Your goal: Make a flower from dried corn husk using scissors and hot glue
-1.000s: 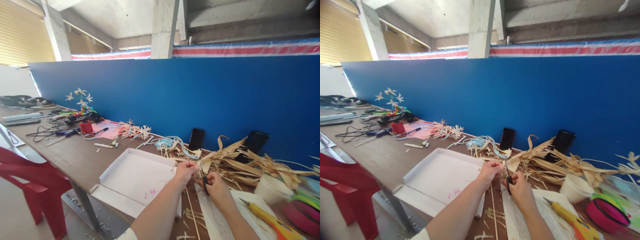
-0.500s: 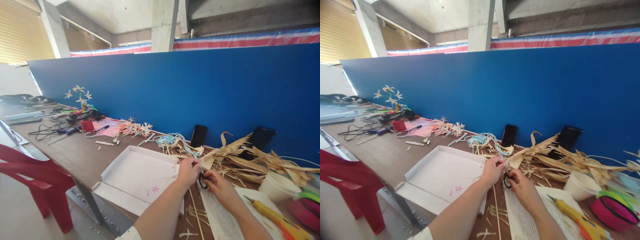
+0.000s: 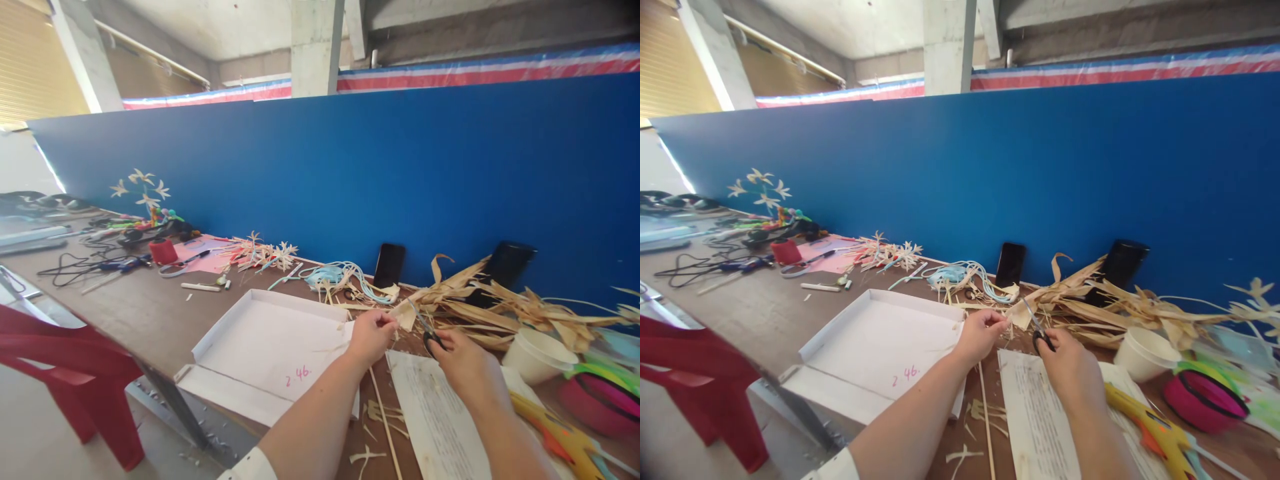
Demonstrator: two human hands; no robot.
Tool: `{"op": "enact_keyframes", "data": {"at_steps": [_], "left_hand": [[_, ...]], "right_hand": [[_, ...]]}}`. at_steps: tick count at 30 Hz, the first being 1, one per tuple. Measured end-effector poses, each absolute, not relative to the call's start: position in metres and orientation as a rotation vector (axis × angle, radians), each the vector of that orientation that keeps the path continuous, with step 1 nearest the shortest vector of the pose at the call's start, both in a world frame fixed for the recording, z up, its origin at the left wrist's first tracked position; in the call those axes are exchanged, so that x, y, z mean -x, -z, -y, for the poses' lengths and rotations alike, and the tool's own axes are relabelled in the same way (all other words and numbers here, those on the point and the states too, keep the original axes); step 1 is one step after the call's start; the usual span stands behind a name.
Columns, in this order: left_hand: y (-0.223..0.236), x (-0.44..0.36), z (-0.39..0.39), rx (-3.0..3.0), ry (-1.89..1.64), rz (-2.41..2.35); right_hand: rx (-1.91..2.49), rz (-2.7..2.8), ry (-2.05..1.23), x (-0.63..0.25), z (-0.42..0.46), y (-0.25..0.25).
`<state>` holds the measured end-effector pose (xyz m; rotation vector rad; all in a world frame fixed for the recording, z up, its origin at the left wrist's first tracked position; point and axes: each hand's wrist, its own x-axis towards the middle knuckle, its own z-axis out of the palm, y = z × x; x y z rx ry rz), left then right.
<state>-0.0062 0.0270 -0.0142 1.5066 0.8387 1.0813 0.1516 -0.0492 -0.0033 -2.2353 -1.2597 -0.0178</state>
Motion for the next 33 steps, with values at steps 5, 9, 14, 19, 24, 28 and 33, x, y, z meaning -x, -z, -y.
{"op": "enact_keyframes", "data": {"at_steps": [5,9,14,19,24,28,33], "left_hand": [[0.023,0.004,-0.031,-1.494,-0.995,-0.866],[0.025,0.004,-0.031,-1.507,-0.965,-0.891],[0.026,0.005,-0.029,-1.546,-0.859,-0.881],[0.025,0.005,-0.017,-1.457,-0.449,-0.515],[0.031,-0.004,-0.001,-1.556,-0.077,-0.166],[0.032,-0.007,-0.011,-1.883,-0.520,-0.697],[0.028,0.000,-0.028,-1.743,-1.156,-1.057]], "right_hand": [[2.344,1.452,0.021,-0.153,0.049,0.006],[2.374,1.465,0.049,-0.156,0.052,0.010],[2.496,1.377,0.024,-0.154,0.055,0.007],[2.474,1.318,0.019,-0.156,0.053,0.006],[2.207,1.115,0.024,-0.162,0.049,0.009],[2.097,1.034,-0.005,-0.164,0.046,0.016],[2.110,1.101,-0.028,-0.165,0.045,0.019]]}}
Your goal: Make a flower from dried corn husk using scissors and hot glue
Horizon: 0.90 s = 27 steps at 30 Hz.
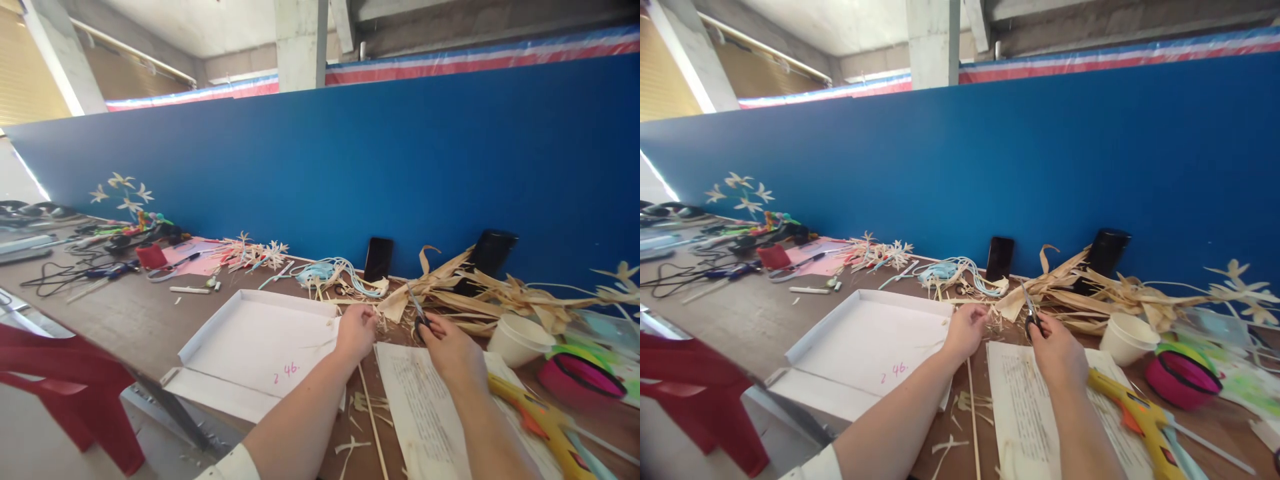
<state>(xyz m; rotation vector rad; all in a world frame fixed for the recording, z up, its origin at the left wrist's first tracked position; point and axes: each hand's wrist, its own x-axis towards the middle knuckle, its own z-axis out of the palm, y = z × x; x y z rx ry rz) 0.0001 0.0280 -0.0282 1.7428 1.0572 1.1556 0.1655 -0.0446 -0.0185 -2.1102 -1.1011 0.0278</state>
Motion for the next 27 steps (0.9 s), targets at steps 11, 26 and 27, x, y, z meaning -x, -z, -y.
{"op": "enact_keyframes", "data": {"at_steps": [11,26,27], "left_hand": [[0.026,0.005,-0.015,-2.008,-0.677,-0.794],[0.024,0.003,-0.006,-2.519,-0.535,-0.269],[0.025,0.004,-0.007,-2.540,-0.556,-0.295]], "right_hand": [[2.469,1.164,-0.014,-0.152,0.056,-0.006],[2.482,1.241,-0.032,-0.162,0.049,0.010],[2.478,1.244,-0.035,-0.162,0.049,0.011]]}}
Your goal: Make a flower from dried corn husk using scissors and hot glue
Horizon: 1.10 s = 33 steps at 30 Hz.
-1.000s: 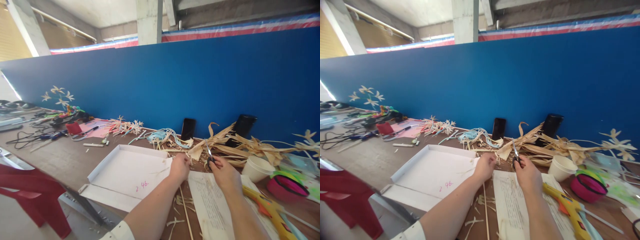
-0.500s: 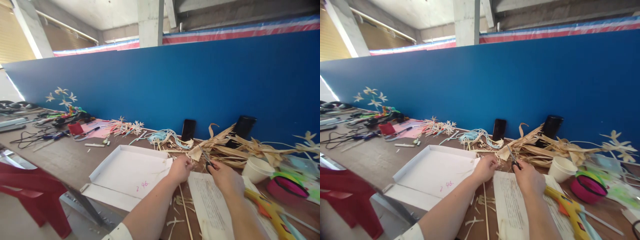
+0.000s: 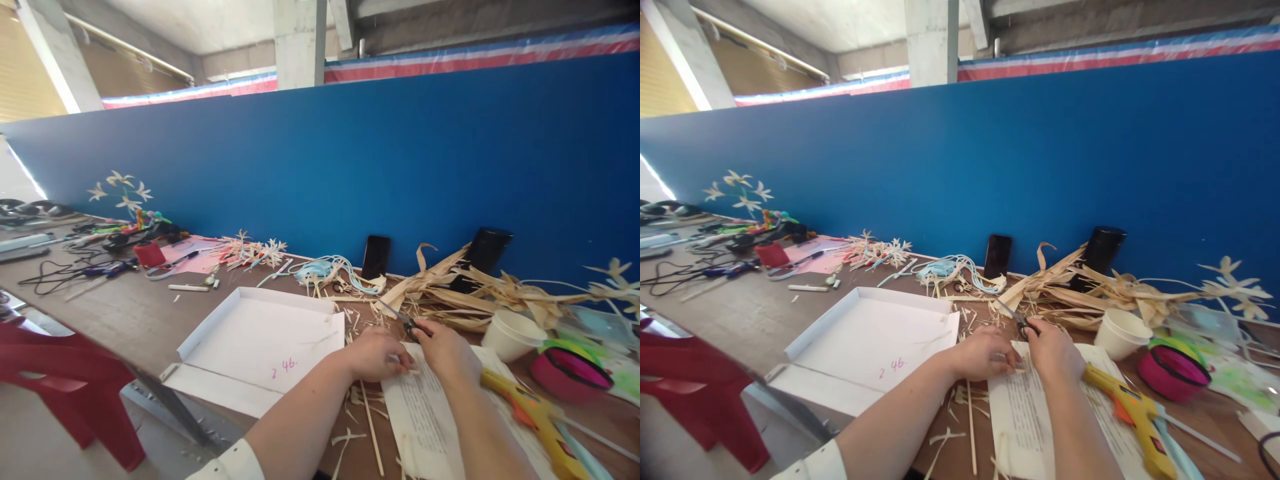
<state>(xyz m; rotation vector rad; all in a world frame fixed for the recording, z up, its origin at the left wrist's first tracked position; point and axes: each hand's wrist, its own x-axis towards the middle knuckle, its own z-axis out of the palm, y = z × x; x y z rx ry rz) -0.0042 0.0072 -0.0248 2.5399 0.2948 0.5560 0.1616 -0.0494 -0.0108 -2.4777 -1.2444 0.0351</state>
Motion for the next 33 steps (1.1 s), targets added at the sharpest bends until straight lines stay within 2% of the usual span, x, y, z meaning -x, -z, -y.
{"op": "enact_keyframes", "data": {"at_steps": [8,15,20,27,33], "left_hand": [[0.020,0.013,-0.020,-2.408,-0.975,-1.091],[0.016,0.015,-0.022,-2.296,-1.086,-1.188],[0.014,0.018,-0.025,-2.170,-1.120,-1.234],[0.014,0.019,-0.034,-1.840,-1.183,-1.251],[0.018,0.013,-0.039,-1.523,-1.115,-1.120]], "right_hand": [[2.378,1.247,0.005,-0.161,0.055,0.004],[2.489,1.521,-0.347,-0.149,0.058,-0.004],[2.528,1.539,-0.296,-0.143,0.056,0.004],[1.902,1.346,-0.449,-0.132,0.045,0.010],[1.655,1.114,-0.551,-0.128,0.042,0.008]]}}
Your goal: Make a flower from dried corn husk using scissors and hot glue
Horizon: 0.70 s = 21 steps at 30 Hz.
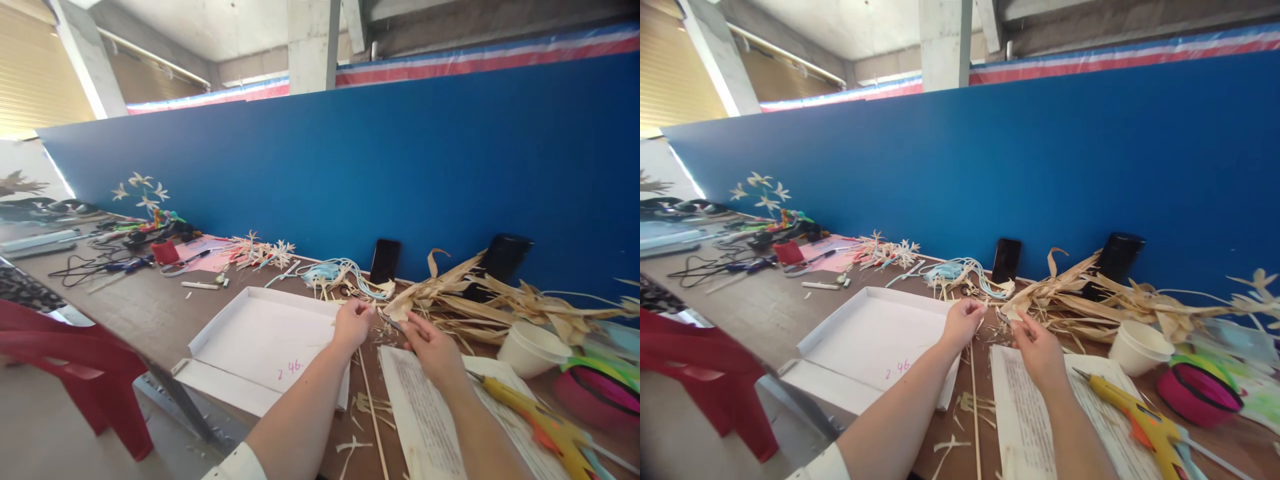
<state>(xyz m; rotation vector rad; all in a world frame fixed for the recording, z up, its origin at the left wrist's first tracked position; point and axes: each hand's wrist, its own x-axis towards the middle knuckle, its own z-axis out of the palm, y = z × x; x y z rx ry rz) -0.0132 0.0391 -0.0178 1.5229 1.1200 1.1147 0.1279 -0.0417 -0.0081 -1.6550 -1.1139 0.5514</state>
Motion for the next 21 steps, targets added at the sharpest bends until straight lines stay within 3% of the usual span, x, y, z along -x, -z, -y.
{"op": "enact_keyframes", "data": {"at_steps": [5,13,21], "left_hand": [[0.018,0.008,-0.033,-1.281,-0.926,-0.810],[0.011,0.008,-0.021,-1.188,-0.764,-0.638],[0.013,0.008,-0.025,-1.132,-0.833,-0.693]], "right_hand": [[1.671,1.054,-0.548,-0.131,0.043,0.006],[1.470,0.931,-0.806,-0.128,0.039,0.018],[1.762,1.153,-0.522,-0.132,0.039,0.016]]}}
